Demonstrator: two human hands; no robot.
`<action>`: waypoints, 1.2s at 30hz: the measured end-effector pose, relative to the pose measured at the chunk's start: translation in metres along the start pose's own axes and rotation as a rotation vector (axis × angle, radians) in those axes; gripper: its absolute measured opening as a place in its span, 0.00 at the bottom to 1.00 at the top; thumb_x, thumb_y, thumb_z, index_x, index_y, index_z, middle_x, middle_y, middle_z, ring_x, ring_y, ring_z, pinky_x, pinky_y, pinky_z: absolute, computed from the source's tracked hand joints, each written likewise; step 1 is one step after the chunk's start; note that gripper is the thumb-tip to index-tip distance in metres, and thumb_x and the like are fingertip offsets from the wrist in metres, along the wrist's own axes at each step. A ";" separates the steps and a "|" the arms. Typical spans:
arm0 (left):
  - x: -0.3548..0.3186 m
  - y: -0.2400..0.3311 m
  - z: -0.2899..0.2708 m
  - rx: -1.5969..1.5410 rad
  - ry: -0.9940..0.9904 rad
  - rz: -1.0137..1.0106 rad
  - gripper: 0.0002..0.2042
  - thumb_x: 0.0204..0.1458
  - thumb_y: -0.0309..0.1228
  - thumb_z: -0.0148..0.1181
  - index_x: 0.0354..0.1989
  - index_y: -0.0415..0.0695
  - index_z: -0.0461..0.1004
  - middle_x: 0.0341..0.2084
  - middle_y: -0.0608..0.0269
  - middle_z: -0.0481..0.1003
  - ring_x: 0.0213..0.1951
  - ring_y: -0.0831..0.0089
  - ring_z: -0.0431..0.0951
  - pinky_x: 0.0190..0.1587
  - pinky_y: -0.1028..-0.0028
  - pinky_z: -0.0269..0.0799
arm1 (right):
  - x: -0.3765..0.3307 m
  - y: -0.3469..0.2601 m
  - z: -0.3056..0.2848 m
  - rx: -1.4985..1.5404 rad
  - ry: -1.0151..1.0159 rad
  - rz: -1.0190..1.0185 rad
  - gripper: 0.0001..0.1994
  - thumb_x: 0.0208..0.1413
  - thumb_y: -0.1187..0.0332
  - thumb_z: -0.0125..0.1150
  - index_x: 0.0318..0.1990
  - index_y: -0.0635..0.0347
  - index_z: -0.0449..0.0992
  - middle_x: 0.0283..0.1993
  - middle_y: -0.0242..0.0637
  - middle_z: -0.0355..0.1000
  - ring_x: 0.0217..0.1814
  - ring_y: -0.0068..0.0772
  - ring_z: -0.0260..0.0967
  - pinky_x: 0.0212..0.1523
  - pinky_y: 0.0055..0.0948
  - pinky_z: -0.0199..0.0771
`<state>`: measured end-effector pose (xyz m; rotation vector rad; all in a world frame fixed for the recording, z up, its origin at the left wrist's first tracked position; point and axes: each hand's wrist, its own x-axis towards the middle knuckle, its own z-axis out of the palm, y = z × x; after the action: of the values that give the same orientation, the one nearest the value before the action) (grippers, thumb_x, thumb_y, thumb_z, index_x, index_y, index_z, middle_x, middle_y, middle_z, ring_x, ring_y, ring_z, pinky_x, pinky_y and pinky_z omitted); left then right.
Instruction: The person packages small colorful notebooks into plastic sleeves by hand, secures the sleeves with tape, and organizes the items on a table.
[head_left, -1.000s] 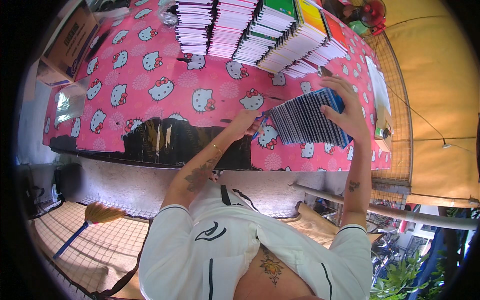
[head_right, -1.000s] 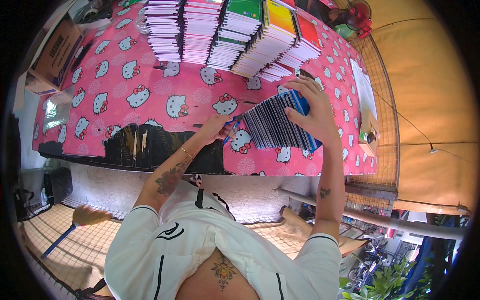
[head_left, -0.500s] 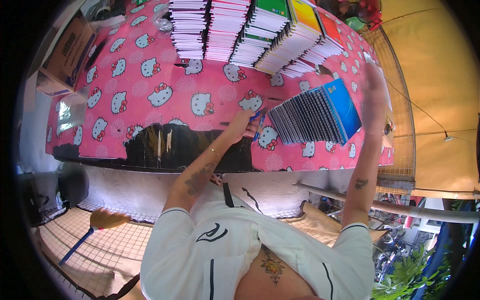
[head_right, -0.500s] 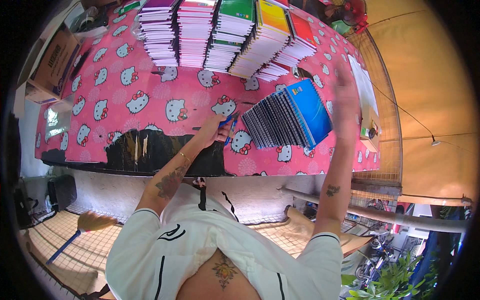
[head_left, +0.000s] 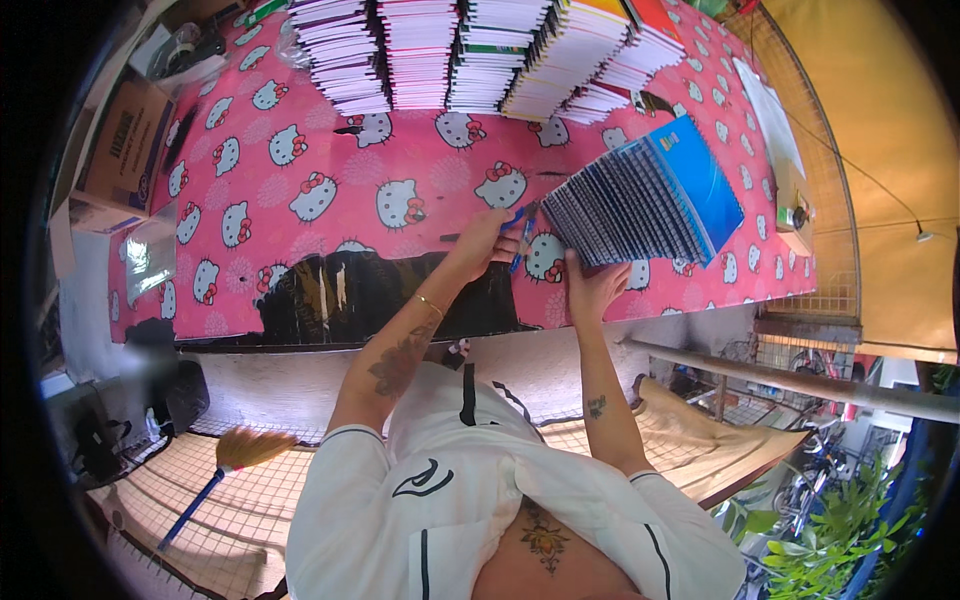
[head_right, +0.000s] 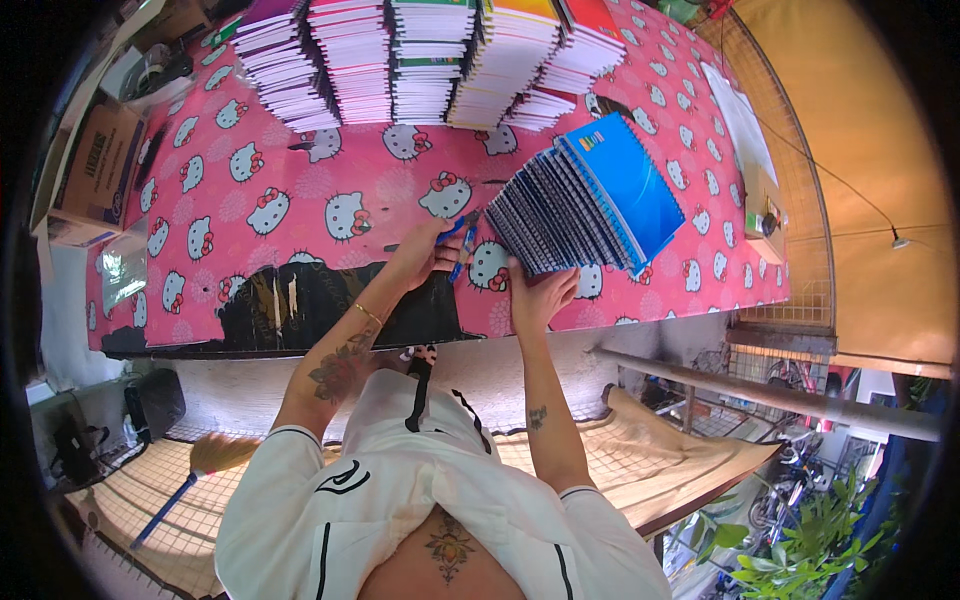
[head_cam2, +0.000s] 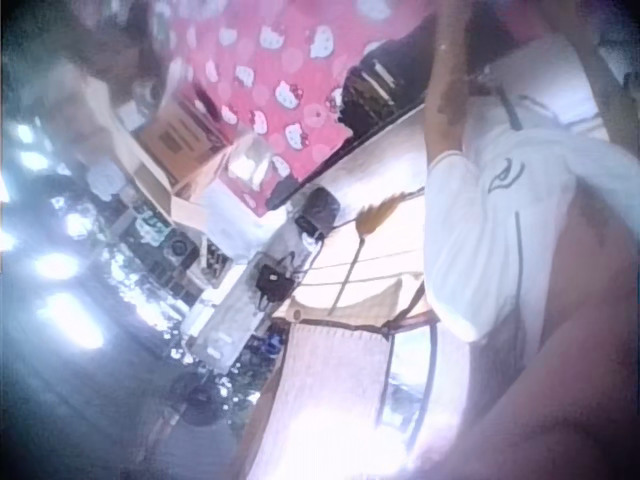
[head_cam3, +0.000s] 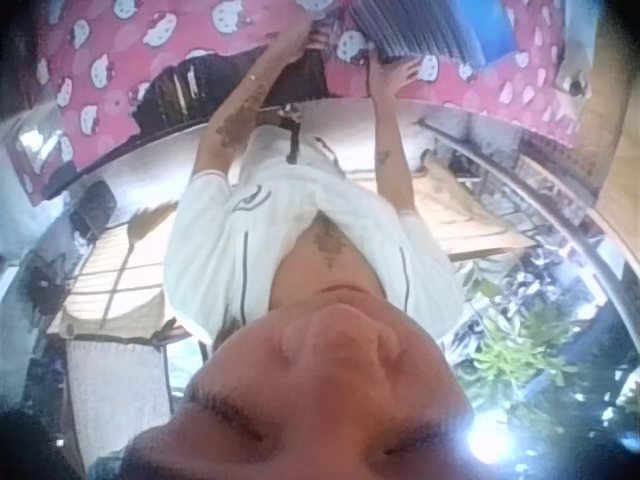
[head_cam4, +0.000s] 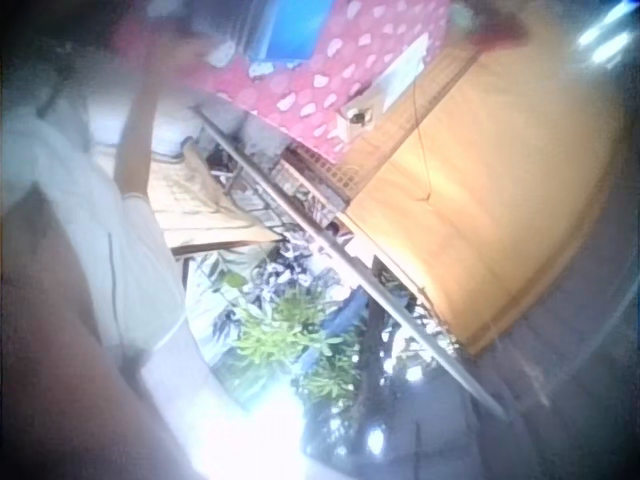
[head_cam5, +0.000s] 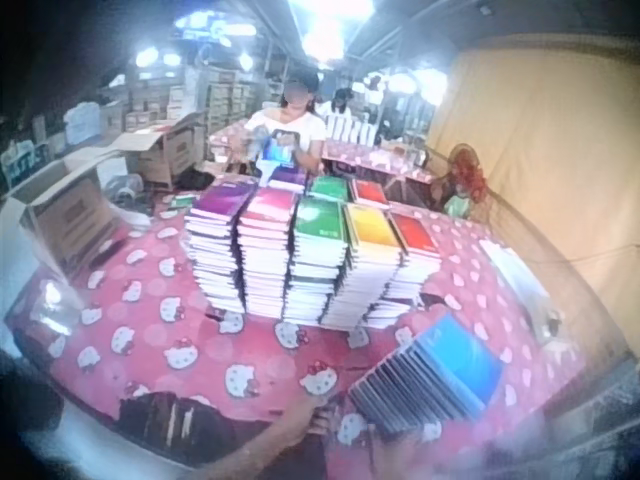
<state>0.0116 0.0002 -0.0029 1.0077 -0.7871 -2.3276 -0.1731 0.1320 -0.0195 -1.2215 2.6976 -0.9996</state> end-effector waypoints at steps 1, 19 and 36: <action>0.000 0.000 -0.001 0.002 -0.007 0.003 0.17 0.59 0.42 0.50 0.44 0.41 0.72 0.34 0.58 0.78 0.35 0.62 0.82 0.34 0.68 0.74 | 0.001 0.001 0.002 0.017 0.008 0.005 0.57 0.45 0.37 0.68 0.65 0.79 0.46 0.68 0.69 0.47 0.74 0.64 0.41 0.72 0.56 0.35; 0.007 0.001 0.016 -0.061 0.042 0.062 0.14 0.59 0.35 0.49 0.39 0.34 0.73 0.27 0.55 0.75 0.29 0.62 0.81 0.30 0.64 0.80 | 0.002 0.005 0.007 0.024 0.034 0.016 0.45 0.49 0.35 0.62 0.53 0.74 0.58 0.56 0.58 0.62 0.66 0.60 0.55 0.72 0.60 0.32; 0.002 0.011 0.014 0.130 0.028 0.011 0.14 0.59 0.36 0.48 0.40 0.37 0.72 0.33 0.53 0.77 0.31 0.63 0.82 0.32 0.68 0.80 | 0.003 -0.001 0.004 -0.013 0.019 0.034 0.47 0.45 0.36 0.66 0.55 0.73 0.57 0.57 0.58 0.62 0.68 0.57 0.55 0.72 0.58 0.32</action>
<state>0.0021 -0.0042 0.0112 1.0851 -0.9409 -2.2718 -0.1732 0.1275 -0.0216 -1.1705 2.7338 -0.9968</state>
